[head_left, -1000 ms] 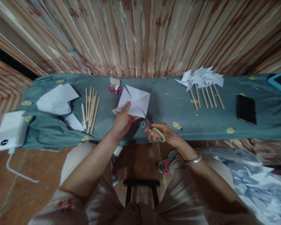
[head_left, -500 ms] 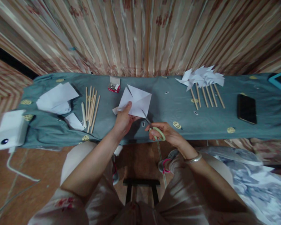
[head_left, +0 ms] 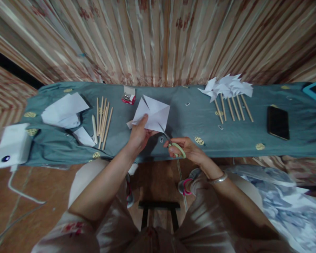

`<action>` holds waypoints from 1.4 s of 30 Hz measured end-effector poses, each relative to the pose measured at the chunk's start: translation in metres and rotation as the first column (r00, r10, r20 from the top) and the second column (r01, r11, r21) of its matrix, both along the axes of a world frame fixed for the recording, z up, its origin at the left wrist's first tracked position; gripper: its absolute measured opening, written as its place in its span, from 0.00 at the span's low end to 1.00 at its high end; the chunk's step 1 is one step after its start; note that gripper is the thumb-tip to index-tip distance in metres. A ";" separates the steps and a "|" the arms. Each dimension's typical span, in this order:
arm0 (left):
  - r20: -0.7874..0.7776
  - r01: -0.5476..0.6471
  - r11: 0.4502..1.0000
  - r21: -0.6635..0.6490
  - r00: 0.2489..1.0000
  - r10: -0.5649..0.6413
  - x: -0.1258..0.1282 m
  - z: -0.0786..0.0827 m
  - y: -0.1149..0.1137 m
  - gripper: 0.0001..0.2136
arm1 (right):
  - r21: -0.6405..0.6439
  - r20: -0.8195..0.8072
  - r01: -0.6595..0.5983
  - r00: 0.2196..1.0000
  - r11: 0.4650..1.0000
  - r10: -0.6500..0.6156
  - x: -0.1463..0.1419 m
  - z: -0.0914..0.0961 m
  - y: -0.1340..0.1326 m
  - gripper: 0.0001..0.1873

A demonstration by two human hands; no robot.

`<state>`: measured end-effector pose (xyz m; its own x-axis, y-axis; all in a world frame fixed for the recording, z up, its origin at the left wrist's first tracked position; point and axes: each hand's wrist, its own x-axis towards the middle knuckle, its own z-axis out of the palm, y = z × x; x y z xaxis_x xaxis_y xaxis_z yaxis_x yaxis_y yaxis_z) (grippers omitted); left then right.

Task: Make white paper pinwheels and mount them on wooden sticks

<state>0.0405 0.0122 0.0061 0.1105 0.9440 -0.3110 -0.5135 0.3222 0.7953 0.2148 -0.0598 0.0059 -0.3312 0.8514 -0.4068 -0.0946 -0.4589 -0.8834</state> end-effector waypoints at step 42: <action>0.055 0.005 1.000 -0.017 0.998 -0.004 0.008 -0.003 -0.006 0.12 | 0.000 0.007 0.023 1.000 1.000 -0.023 -0.002 -0.003 0.003 0.26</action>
